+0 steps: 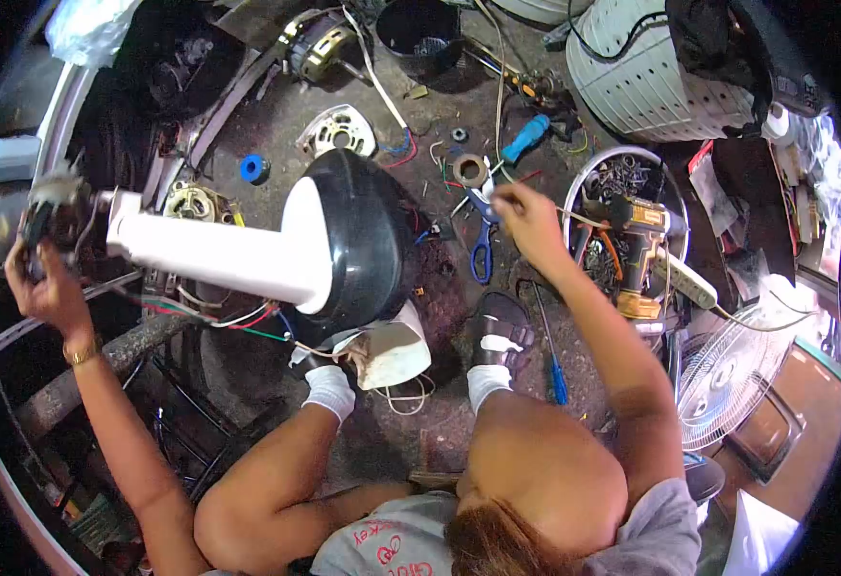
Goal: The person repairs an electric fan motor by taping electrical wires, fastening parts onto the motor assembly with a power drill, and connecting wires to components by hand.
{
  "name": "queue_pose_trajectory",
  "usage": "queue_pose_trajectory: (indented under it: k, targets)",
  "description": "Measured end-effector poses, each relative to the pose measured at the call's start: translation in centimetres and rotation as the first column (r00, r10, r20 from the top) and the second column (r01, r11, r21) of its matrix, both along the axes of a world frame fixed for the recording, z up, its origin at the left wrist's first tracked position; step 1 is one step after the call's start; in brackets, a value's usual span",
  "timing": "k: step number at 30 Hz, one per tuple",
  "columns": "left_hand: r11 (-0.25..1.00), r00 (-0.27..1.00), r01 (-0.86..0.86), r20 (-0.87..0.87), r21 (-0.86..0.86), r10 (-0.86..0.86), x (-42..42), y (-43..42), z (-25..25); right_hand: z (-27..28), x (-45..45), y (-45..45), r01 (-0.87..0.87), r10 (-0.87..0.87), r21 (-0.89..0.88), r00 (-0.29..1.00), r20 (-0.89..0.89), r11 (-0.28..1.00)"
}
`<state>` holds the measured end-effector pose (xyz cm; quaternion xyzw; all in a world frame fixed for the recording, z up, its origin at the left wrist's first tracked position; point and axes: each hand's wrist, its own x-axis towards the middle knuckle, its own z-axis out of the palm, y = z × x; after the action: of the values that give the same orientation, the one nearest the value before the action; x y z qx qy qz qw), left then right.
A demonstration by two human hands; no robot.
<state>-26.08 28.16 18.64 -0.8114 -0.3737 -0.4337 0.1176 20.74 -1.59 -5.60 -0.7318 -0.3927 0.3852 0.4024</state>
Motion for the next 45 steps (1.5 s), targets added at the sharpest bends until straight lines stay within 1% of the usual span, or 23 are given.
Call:
queue_pose_trajectory:
  k: [1, 2, 4, 5, 6, 7, 8, 9, 11, 12, 13, 15, 16, 19, 21, 23, 24, 26, 29, 33, 37, 42, 45]
  targets:
    - [0.999, 0.999, -0.044, 0.018, 0.0, 0.044, -0.5, -1.2, 0.0, -0.8, -0.2, -2.0, -0.003, 0.006, -0.031, 0.995, 0.098, 1.0]
    - [0.985, 0.983, -0.152, 0.092, -0.078, 0.159, -0.5, -2.9, -0.2, -1.6, -0.3, -3.0, 0.002, 0.002, -0.037, 0.995, 0.096, 0.999]
    - [0.972, 0.965, -0.229, 0.145, 0.052, 0.22, 2.2, -5.5, -0.3, -2.2, -0.4, -3.6, -0.15, 0.107, 0.061, 0.888, 0.447, 0.987]
    - [0.928, 0.93, -0.367, 0.056, 0.06, 0.364, -0.4, -4.8, -0.8, -2.6, -0.5, -3.6, -0.15, 0.107, 0.06, 0.888, 0.448, 0.987]
    - [0.867, 0.868, -0.491, -0.038, 0.082, 0.495, -3.1, -4.1, -1.2, -2.8, -0.8, -3.0, -0.178, 0.148, -0.006, 0.797, 0.586, 0.984]
    - [0.953, 0.964, -0.267, 0.056, 0.142, 0.262, -5.7, -3.5, -1.9, -3.2, -1.2, -2.3, -0.196, 0.193, -0.077, 0.683, 0.704, 0.978]
    - [0.953, 0.963, -0.268, 0.048, 0.139, 0.264, -8.3, -2.9, -0.8, -4.1, -1.5, -1.7, -0.184, 0.199, -0.103, 0.649, 0.735, 0.978]
    - [0.994, 0.985, -0.11, -0.129, 0.009, 0.111, -10.8, -2.7, 0.4, -4.4, -1.9, -1.1, -0.187, 0.201, -0.103, 0.648, 0.734, 0.977]
    - [0.989, 0.958, 0.034, -0.278, -0.145, -0.074, -11.2, -2.7, 0.9, -4.7, -2.7, 0.2, -0.012, 0.142, -0.169, 0.606, 0.783, 0.986]
    - [0.996, 0.982, -0.012, -0.187, -0.094, -0.006, -10.0, -2.9, 0.2, -5.8, -2.7, 0.4, -0.018, 0.192, -0.219, 0.555, 0.809, 0.976]
    - [0.997, 0.994, -0.063, -0.092, -0.049, 0.059, -8.5, -3.2, -0.7, -6.0, -2.8, 0.7, -0.013, 0.188, -0.218, 0.556, 0.809, 0.976]
    - [0.985, 0.981, -0.171, 0.097, 0.026, 0.167, -5.6, -3.7, -2.4, -6.3, -3.2, 1.1, 0.022, 0.19, -0.334, 0.785, 0.589, 0.942]
    - [0.973, 0.96, -0.223, 0.188, 0.054, 0.209, -5.0, -3.5, -3.0, -6.3, -3.1, 0.9, 0.041, 0.125, -0.272, 0.816, 0.564, 0.961]
    - [0.977, 0.952, -0.203, 0.246, 0.067, 0.181, -7.6, -2.0, -4.1, -4.9, -3.0, -0.2, 0.145, -0.021, -0.196, 0.849, 0.528, 0.97]
    - [0.979, 0.929, -0.201, 0.315, -0.021, 0.197, -9.8, -1.4, -5.1, -2.3, -3.4, -1.6, 0.149, -0.012, -0.242, 0.871, 0.491, 0.959]
    - [0.968, 0.92, -0.249, 0.304, -0.036, 0.248, -10.7, -1.3, -5.6, -1.7, -3.8, -3.6, 0.07, 0.081, -0.294, 0.879, 0.469, 0.953]
    - [0.962, 0.915, -0.271, 0.3, -0.042, 0.27, -10.6, -1.3, -5.6, -1.8, -4.3, -4.6, 0.066, 0.081, -0.292, 0.882, 0.465, 0.954]
    - [0.95, 0.905, -0.309, 0.292, -0.049, 0.31, -10.7, -0.9, -5.8, -2.7, -5.5, -6.4, -0.173, 0.316, -0.32, 0.819, 0.478, 0.932]
    - [0.935, 0.892, -0.35, 0.285, -0.054, 0.351, -11.0, -0.5, -6.0, -2.9, -7.8, -7.5, -0.409, 0.521, -0.328, 0.719, 0.459, 0.852]
    - [0.919, 0.879, -0.39, 0.276, -0.051, 0.388, -11.5, 0.3, -5.9, -4.4, -10.4, -8.8, -0.469, 0.569, -0.324, 0.709, 0.417, 0.822]
    - [0.905, 0.867, -0.422, 0.269, -0.049, 0.419, -11.9, 1.0, -6.2, -4.3, -11.3, -8.7, -0.444, 0.564, -0.347, 0.663, 0.493, 0.826]
    - [0.882, 0.85, -0.469, 0.251, -0.041, 0.463, -12.4, 2.4, -5.8, -4.3, -10.7, -7.1, -0.54, 0.699, -0.444, 0.57, 0.432, 0.715]
    - [0.877, 0.85, -0.48, 0.238, -0.018, 0.47, -12.6, 2.2, -5.9, -5.3, -10.2, -7.2, -0.549, 0.659, -0.364, 0.636, 0.402, 0.752]
